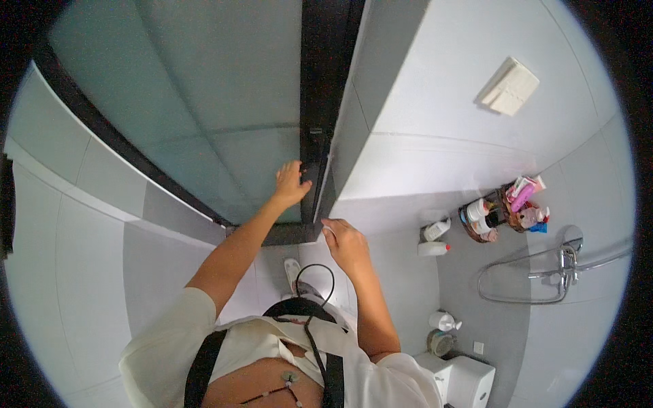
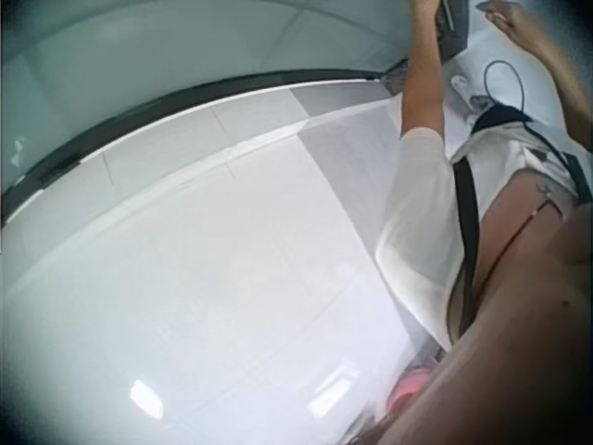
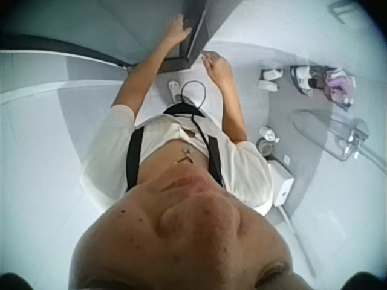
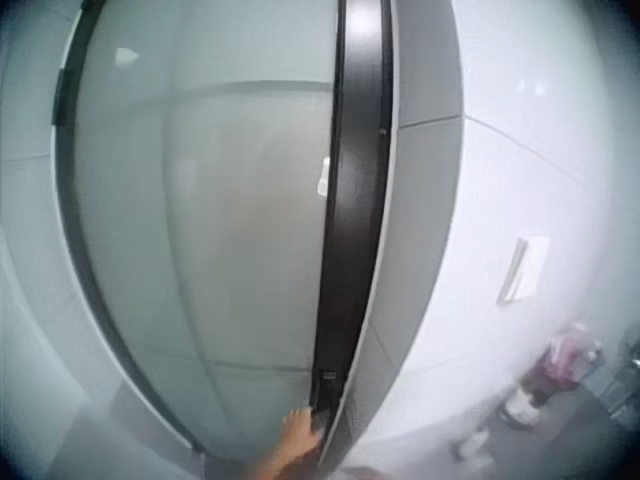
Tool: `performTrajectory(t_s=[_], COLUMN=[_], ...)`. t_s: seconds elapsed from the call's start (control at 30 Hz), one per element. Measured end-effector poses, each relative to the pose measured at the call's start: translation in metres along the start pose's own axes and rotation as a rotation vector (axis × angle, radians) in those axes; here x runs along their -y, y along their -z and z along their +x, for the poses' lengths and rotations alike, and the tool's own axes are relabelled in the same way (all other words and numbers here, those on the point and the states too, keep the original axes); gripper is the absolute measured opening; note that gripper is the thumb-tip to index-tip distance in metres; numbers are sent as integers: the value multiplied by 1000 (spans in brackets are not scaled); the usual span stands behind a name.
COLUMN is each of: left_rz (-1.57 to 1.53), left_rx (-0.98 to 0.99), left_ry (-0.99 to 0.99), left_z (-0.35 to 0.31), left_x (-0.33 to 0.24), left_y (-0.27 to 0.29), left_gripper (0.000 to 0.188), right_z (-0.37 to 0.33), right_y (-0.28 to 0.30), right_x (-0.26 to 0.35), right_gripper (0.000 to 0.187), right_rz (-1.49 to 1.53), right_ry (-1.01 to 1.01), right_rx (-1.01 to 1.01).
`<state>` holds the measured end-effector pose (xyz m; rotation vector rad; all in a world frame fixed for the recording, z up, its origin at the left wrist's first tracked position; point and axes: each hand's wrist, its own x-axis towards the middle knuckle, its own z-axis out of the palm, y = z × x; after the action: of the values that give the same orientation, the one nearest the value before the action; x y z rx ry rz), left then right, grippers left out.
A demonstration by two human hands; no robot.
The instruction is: The person washes several items of clothing in a basin of soapy water by hand. They pick up a white shirt and a grey shirt from the floor, place them into the water, and vigorously scrub and rub the fabric before lifting the wet items to show them.
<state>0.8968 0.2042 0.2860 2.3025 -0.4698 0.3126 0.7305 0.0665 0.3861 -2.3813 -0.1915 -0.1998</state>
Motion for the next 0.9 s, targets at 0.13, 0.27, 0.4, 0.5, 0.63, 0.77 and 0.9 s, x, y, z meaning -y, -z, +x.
performTrajectory(t_s=[0.13, 0.27, 0.4, 0.5, 0.63, 0.77, 0.9], left_rz=[-31, 107, 440, 551, 742, 825, 797], left_rx=[-25, -23, -6, -18, -63, 2, -90], left_ry=[-23, -72, -198, -159, 22, 227, 214], left_z=[-31, -70, -110, -142, -192, -213, -231], left_x=[-7, -16, -70, -96, -111, -135, -158], left_y=[-3, 17, 69, 76, 73, 72, 78], left_gripper=[47, 44, 47, 40, 29, 35, 35], right_z=[-24, -33, -29, -21, -22, -21, -25], right_y=[23, 47, 64, 69, 70, 67, 78], right_x=[8, 9, -2, 0, -12, -10, 4], right_gripper=[20, 21, 21, 22, 22, 22, 25], right_rz=[-38, -53, -85, -29, 66, 12, -7], right_ry=[8, 30, 143, 248, 416, 570, 524], right_rx=[85, 165, 310, 377, 502, 674, 993])
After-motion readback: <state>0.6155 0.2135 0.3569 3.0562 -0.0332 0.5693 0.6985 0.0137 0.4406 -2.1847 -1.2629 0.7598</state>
